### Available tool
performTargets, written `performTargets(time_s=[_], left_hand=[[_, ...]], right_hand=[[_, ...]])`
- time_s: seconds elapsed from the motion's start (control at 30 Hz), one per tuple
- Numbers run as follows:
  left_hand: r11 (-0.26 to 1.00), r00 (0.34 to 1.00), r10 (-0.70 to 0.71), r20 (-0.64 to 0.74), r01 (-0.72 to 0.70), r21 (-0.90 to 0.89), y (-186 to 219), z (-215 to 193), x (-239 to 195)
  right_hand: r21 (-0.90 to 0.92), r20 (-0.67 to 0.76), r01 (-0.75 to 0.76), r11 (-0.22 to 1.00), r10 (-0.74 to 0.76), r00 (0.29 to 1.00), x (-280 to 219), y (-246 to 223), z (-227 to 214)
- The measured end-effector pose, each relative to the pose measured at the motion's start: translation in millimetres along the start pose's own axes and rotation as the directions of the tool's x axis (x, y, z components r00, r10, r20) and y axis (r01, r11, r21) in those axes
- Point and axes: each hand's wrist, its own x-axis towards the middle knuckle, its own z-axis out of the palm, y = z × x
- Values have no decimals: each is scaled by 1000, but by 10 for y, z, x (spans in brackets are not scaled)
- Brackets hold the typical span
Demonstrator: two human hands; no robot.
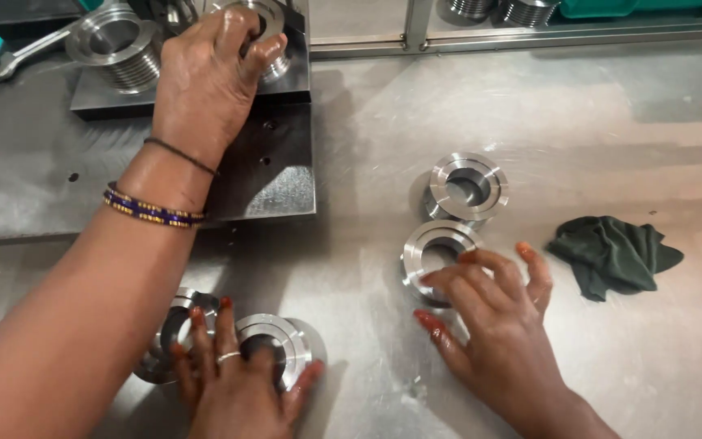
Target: The recorder is measuring metal rings using a dial gauge and organizing them on a workbench while assisted by another worker.
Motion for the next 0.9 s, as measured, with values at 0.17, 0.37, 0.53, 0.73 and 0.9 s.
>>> performTargets(time_s=[0.17,0.37,0.53,0.73,0.9], left_hand=[[892,871,310,-382,-405,-201,240,-39,22],[499,842,471,-263,-501,-708,712,-182,-103],[21,786,544,-294,-364,-931,1032,-119,-130],[116,736,623,-264,-421,-899,913,-84,-152],[130,754,622,-212,-366,-921,998,-120,-122]], right_hand=[[294,-49,75,953,-64,997,-90,-78,27],[890,37,-24,454,-18,999,-184,-57,111],[847,-38,55,528,-43,998,-244,-171,-77],[824,535,-527,-210,-21,845,-204,104,99],[578,657,-602,-552,-123,744,-157,-56,-7]])
